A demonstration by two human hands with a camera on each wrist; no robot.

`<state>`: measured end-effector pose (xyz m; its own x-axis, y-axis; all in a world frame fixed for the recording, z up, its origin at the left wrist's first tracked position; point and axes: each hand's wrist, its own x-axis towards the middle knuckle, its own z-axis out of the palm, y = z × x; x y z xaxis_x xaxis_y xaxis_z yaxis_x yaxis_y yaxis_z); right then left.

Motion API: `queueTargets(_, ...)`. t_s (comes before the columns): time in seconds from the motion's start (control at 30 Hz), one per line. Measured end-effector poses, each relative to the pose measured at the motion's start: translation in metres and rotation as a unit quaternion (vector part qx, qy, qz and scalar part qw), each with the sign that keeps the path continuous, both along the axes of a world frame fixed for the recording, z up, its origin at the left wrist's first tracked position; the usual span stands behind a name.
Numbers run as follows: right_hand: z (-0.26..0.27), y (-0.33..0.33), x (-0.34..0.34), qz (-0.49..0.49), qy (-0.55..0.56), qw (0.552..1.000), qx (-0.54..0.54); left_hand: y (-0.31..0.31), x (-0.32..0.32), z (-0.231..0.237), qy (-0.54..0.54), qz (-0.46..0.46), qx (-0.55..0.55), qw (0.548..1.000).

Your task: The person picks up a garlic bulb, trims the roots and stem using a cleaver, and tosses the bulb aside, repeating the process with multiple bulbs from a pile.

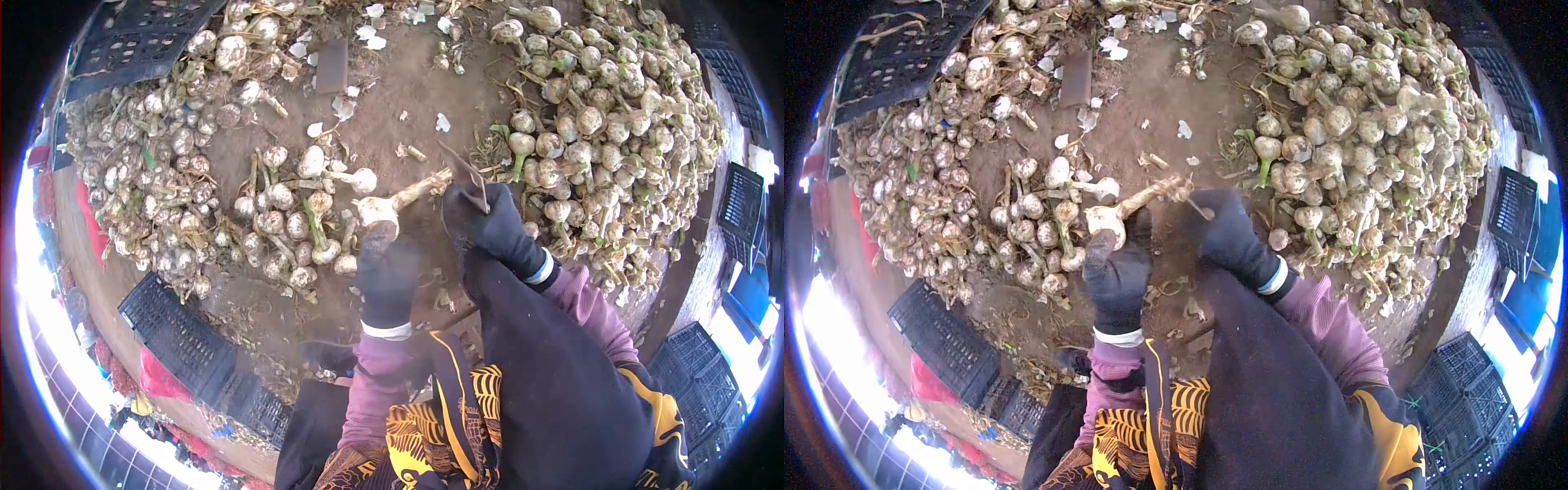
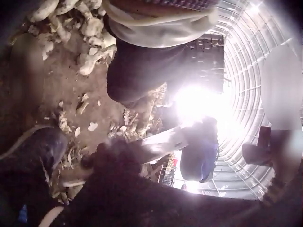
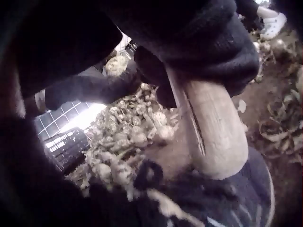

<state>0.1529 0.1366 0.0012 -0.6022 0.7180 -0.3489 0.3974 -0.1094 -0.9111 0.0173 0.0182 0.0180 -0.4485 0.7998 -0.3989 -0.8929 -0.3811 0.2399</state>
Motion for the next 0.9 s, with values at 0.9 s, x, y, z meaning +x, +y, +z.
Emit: queueTargets(0.9,-0.017,0.006,0.025,-0.042,-0.081,0.993,-0.076,0.03,-0.066,-0.032,0.669,-0.197,-0.356,0.622)
